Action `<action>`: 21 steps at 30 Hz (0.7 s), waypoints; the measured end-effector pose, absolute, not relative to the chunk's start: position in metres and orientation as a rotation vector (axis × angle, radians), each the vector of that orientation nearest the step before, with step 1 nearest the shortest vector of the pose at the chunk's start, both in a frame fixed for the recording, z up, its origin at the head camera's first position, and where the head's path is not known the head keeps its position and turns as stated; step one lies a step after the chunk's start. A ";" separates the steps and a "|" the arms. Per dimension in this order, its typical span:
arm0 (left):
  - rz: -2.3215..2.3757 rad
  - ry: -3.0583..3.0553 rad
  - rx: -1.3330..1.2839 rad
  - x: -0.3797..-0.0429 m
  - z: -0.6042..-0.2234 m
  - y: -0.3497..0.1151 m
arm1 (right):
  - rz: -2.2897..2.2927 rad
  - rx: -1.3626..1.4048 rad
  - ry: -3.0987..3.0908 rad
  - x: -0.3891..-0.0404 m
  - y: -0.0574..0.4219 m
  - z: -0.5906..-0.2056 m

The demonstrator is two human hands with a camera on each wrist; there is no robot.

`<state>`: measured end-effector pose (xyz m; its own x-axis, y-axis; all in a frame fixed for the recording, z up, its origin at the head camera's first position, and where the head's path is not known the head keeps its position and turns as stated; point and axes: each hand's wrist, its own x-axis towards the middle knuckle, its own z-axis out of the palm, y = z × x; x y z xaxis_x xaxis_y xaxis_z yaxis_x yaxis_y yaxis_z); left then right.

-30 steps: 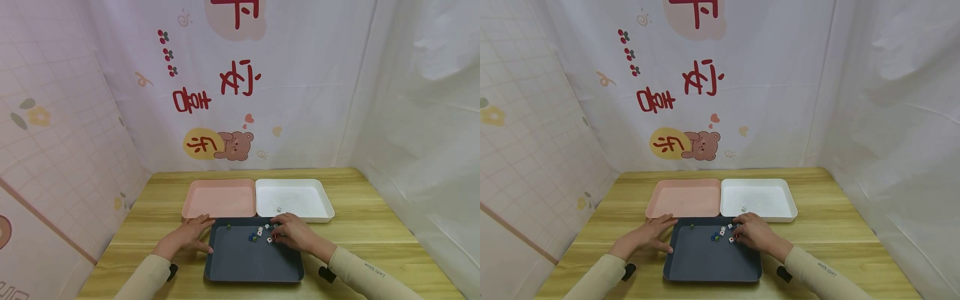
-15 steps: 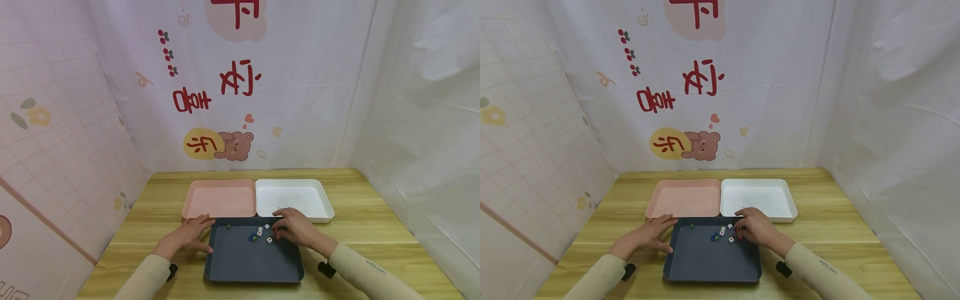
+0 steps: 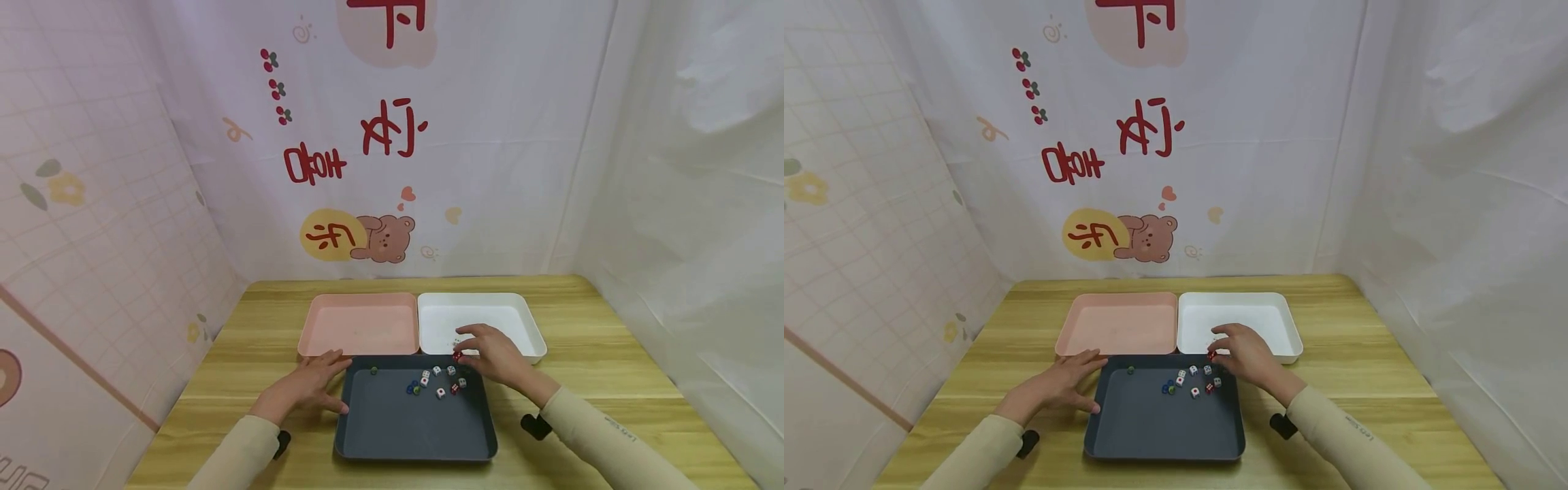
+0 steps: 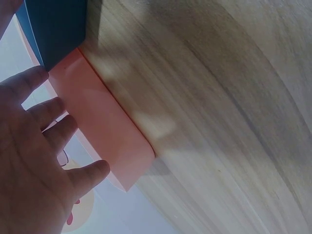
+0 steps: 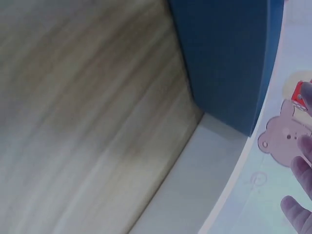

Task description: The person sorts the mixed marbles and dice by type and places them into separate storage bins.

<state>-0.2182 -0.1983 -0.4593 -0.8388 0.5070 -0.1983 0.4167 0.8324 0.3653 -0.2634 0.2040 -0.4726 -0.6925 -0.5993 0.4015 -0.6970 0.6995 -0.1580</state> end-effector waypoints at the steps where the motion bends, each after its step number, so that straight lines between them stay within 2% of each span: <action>1: 0.450 2.726 0.702 -0.218 -0.459 -0.198 | 0.434 1.001 -2.601 -0.264 0.205 -0.471; 21: 0.450 2.733 0.694 -0.215 -0.457 -0.198 | 0.496 0.832 -2.693 -0.293 0.226 -0.476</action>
<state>-0.2153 -0.1981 -0.4566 -0.8435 0.5004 -0.1950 0.4114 0.8354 0.3645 -0.2927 0.2262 -0.4763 -0.7956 -0.4884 0.3583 -0.5840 0.7755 -0.2397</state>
